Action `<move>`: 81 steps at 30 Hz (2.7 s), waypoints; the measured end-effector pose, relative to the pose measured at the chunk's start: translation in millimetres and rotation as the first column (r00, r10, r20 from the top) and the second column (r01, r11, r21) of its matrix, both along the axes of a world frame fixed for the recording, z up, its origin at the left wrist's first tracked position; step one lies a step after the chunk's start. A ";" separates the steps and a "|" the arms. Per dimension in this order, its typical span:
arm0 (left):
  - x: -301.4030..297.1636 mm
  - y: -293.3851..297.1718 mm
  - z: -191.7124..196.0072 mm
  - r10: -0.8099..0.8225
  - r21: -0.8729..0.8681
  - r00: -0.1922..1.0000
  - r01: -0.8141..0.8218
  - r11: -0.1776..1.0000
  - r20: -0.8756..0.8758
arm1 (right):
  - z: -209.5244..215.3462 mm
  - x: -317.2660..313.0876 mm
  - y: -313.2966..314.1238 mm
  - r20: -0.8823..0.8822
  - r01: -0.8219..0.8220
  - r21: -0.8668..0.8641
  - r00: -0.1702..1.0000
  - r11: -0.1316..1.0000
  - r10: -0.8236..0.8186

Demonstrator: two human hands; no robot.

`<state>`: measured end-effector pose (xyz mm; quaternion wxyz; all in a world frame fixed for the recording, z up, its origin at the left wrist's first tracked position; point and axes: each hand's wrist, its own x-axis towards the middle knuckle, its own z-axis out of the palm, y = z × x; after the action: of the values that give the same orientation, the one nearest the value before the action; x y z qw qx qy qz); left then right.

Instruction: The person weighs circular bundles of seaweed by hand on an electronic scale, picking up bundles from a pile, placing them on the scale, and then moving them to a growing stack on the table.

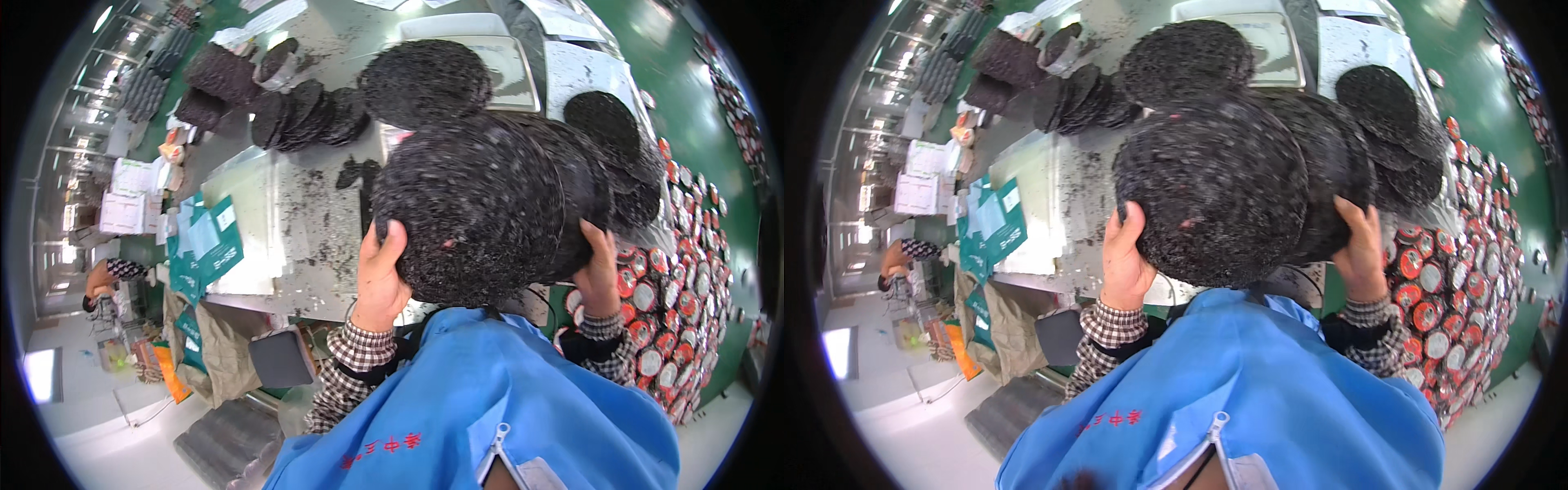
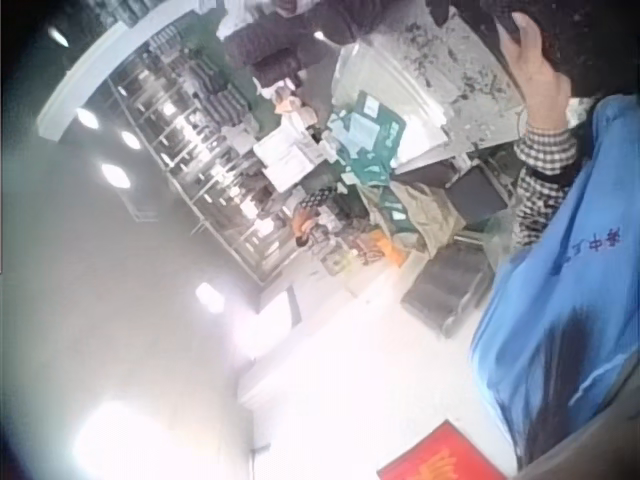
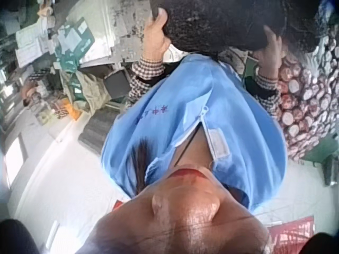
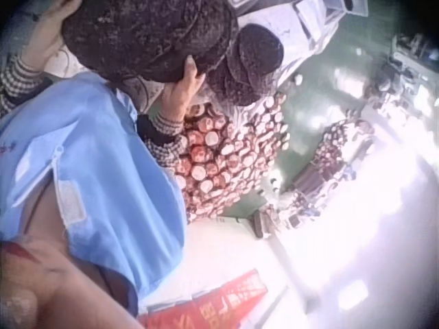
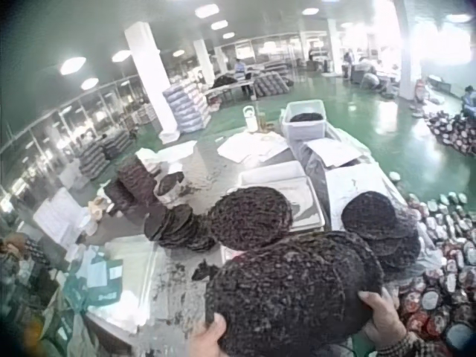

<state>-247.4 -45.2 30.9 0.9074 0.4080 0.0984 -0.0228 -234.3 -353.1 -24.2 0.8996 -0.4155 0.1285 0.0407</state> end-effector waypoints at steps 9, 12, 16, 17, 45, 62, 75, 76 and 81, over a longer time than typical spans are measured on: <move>61.6 -29.6 27.3 -0.415 0.761 0.665 -0.638 0.117 0.621 | 59.6 8.8 12.6 0.115 -0.019 -0.219 0.992 0.976 0.046; 92.5 -28.9 51.7 -0.717 0.816 0.476 -0.532 0.225 0.508 | 77.0 16.1 7.7 0.070 -0.127 -0.182 0.988 0.975 0.141; 120.7 -33.8 58.5 -0.823 0.886 0.418 -0.417 0.202 0.384 | 80.7 38.8 -1.1 0.109 -0.186 -0.246 0.970 0.951 0.218; 127.1 -33.6 59.1 -0.844 0.898 0.400 -0.395 0.193 0.358 | 83.0 44.2 -2.3 0.105 -0.198 -0.260 0.967 0.945 0.231; 380.3 -10.5 56.6 -0.508 0.905 0.749 -0.345 0.248 0.425 | 20.2 92.2 -80.4 -0.024 0.069 -0.159 0.997 0.985 -0.074; 104.4 -66.9 4.4 -0.253 0.454 0.967 0.209 0.866 0.039 | 9.3 53.8 -46.4 0.109 0.119 0.152 0.985 0.981 -0.136; 32.0 -73.4 11.6 -0.865 0.778 0.400 -0.628 -0.018 0.303 | 17.4 7.0 -3.8 0.219 -0.019 0.258 0.975 0.966 -0.040; 26.4 -74.0 12.2 -0.845 0.812 0.431 -0.584 0.007 0.317 | 19.1 2.4 -5.5 0.195 -0.001 0.232 0.980 0.973 -0.045; 23.6 -59.1 7.3 -0.751 0.865 0.491 -0.454 0.212 0.442 | 12.3 -19.0 -15.5 0.150 -0.015 0.383 0.988 0.924 -0.047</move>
<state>-223.9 -104.3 38.3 0.3437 0.8287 -0.4204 0.1355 -253.3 -368.6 -11.9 0.9709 -0.2327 0.0506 0.0250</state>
